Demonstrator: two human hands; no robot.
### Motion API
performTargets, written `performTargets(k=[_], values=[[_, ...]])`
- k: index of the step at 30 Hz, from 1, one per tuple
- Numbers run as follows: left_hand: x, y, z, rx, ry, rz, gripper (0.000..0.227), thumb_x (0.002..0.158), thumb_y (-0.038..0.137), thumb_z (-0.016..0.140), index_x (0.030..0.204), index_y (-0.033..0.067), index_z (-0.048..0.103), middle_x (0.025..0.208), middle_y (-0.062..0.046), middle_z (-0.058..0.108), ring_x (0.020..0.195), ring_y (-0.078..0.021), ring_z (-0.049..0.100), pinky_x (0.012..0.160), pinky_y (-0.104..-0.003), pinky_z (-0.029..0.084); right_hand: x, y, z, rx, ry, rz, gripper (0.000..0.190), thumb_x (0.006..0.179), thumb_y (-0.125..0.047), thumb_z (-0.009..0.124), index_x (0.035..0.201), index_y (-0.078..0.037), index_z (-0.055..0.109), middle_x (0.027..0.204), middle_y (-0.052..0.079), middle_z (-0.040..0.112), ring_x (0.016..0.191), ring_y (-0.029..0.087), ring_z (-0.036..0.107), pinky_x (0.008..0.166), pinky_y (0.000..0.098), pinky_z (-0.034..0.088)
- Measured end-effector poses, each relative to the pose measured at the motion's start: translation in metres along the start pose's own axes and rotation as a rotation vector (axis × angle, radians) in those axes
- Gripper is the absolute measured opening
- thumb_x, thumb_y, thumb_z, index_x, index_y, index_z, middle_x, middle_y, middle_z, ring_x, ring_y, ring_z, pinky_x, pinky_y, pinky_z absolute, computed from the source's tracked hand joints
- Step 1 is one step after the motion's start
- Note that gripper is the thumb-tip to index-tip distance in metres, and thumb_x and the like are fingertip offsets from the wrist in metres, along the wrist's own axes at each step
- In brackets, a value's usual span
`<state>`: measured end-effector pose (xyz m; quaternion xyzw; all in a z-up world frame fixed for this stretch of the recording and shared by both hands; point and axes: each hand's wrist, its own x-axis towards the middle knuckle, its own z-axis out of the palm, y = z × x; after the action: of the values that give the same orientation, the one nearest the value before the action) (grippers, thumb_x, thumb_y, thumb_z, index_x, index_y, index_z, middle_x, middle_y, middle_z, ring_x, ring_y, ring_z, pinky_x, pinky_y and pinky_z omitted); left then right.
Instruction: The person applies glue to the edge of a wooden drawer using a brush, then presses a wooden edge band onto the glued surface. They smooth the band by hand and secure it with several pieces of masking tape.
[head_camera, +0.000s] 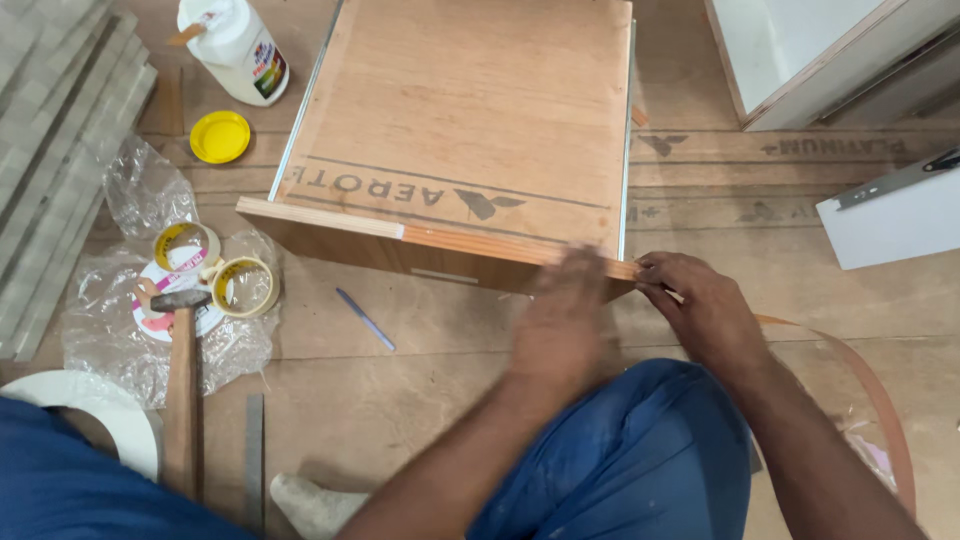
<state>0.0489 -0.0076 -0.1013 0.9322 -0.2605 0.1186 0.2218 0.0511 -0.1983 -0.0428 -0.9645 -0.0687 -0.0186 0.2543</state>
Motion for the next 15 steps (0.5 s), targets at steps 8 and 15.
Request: performTargets(k=[8,15], values=[[-0.020,-0.108,-0.072,0.128,0.002,-0.282,0.105,0.075,0.051,0.079,0.149,-0.0096,0.036,0.154,-0.027,0.040,0.147,-0.0370,0.031,0.118,-0.052,0.021,-0.002,0.004,-0.002,0.039,-0.018,0.007,0.012,0.090,-0.013,0.072,0.101,-0.006,0.072,0.119,0.009,0.074,0.108,0.027,0.070,0.088,0.0377,0.057],[0.009,0.021,-0.018,-0.097,-0.152,-0.129,0.112,0.069,0.052,0.081,0.150,-0.0097,0.036,0.159,-0.025,0.038,0.153,-0.0345,0.030,0.125,-0.044,0.022,-0.004,0.006,0.002,0.067,0.024,-0.039,0.015,0.089,-0.011,0.073,0.103,-0.006,0.072,0.119,0.010,0.073,0.109,0.027,0.071,0.091,0.0373,0.057]])
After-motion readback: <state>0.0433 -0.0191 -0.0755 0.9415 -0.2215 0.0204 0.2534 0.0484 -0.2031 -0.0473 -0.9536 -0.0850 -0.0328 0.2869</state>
